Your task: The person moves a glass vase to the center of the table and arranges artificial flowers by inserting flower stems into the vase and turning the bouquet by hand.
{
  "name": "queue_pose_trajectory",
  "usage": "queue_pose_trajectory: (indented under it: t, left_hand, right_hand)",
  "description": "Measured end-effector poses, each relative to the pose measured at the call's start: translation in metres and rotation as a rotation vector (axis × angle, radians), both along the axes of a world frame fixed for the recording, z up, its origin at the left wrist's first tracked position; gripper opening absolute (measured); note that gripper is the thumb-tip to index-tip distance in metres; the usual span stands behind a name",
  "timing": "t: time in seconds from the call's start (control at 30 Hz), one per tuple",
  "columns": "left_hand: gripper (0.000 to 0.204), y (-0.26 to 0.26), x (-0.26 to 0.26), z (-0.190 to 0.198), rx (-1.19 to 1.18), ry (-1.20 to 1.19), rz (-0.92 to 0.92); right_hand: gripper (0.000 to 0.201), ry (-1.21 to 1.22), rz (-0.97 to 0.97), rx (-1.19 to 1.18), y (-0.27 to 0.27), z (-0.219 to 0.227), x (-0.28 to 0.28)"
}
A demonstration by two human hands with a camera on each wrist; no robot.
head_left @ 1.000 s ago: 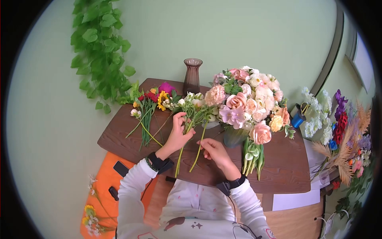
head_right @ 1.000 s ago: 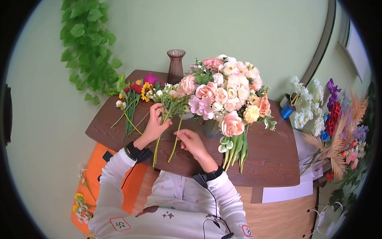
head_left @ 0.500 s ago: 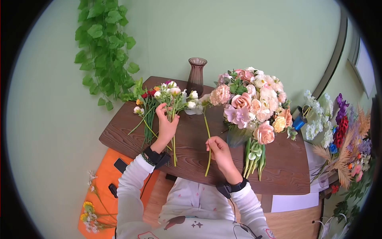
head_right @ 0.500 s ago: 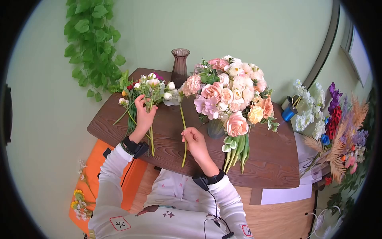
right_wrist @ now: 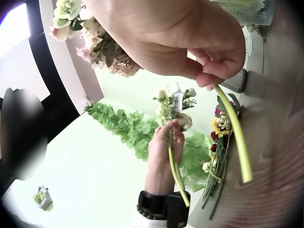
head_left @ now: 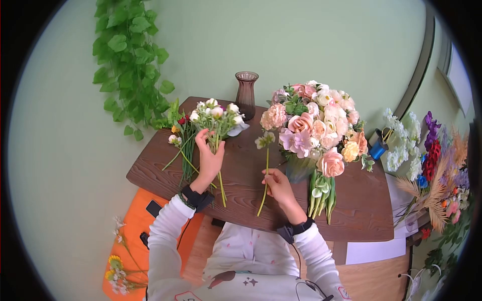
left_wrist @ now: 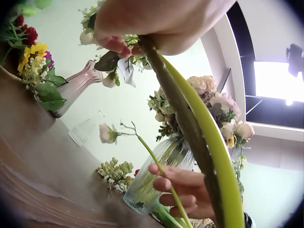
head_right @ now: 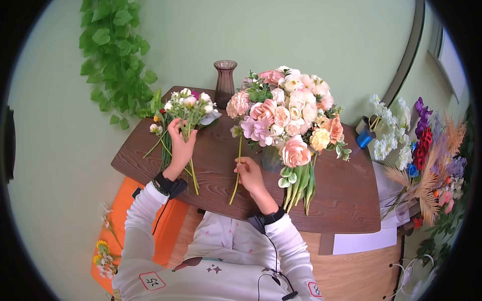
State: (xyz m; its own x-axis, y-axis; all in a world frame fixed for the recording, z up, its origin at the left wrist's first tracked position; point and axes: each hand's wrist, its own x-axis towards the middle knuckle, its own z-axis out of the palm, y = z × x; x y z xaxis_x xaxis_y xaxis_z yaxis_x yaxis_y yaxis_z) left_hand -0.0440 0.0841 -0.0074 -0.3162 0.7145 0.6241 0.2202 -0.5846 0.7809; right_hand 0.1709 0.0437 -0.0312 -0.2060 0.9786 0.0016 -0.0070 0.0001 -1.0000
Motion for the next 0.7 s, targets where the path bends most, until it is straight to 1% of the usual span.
queue_pose_trajectory:
  t: [0.03, 0.1, 0.13, 0.17, 0.2, 0.23, 0.3, 0.33, 0.4, 0.43, 0.53, 0.63, 0.7]
  left_hand:
    - [0.052, -0.003, 0.005, 0.0, 0.003, 0.003, 0.0]
    - [0.049, -0.009, 0.013, 0.001, 0.051, 0.008, -0.071]
    - [0.046, -0.011, 0.016, 0.002, 0.075, 0.055, -0.074]
    - [0.046, -0.015, 0.019, 0.002, 0.077, 0.057, -0.074]
    - [0.044, -0.019, 0.023, 0.005, 0.088, 0.025, -0.154]
    - [0.043, -0.024, 0.027, 0.007, 0.097, -0.006, -0.233]
    - [0.042, -0.029, 0.033, 0.008, 0.094, 0.001, -0.227]
    - [0.042, -0.032, 0.035, 0.007, 0.101, 0.028, -0.236]
    - [0.045, -0.036, 0.04, 0.009, 0.12, 0.073, -0.229]
    - [0.045, -0.038, 0.042, 0.01, 0.115, 0.075, -0.231]
    - [0.049, -0.044, 0.049, 0.013, 0.122, 0.068, -0.246]
    - [0.05, -0.04, 0.047, 0.002, 0.105, 0.126, -0.235]
    - [0.05, -0.041, 0.045, -0.003, 0.081, 0.111, -0.26]
  right_hand:
    - [0.022, 0.003, 0.0, 0.003, 0.004, -0.002, -0.001]
    - [0.03, -0.072, -0.09, 0.009, 0.009, -0.001, -0.002]
    - [0.03, -0.07, -0.09, 0.012, 0.01, 0.0, -0.004]
    - [0.033, -0.076, -0.144, 0.011, 0.01, 0.0, -0.007]
    - [0.037, -0.082, -0.198, 0.009, 0.009, 0.002, -0.009]
    - [0.037, -0.081, -0.198, 0.009, 0.009, 0.003, -0.009]
    - [0.035, -0.141, -0.048, 0.081, 0.009, 0.008, -0.009]
    - [0.035, -0.139, -0.05, 0.079, 0.005, 0.018, -0.012]
    - [0.035, -0.013, 0.084, 0.121, -0.006, 0.04, -0.022]
    - [0.035, -0.01, 0.082, 0.117, -0.008, 0.046, -0.027]
    - [0.033, 0.074, 0.157, 0.162, -0.008, 0.06, -0.038]
    - [0.031, 0.031, 0.184, 0.112, 0.0, 0.063, -0.045]
    - [0.03, 0.018, 0.195, 0.136, 0.003, 0.056, -0.051]
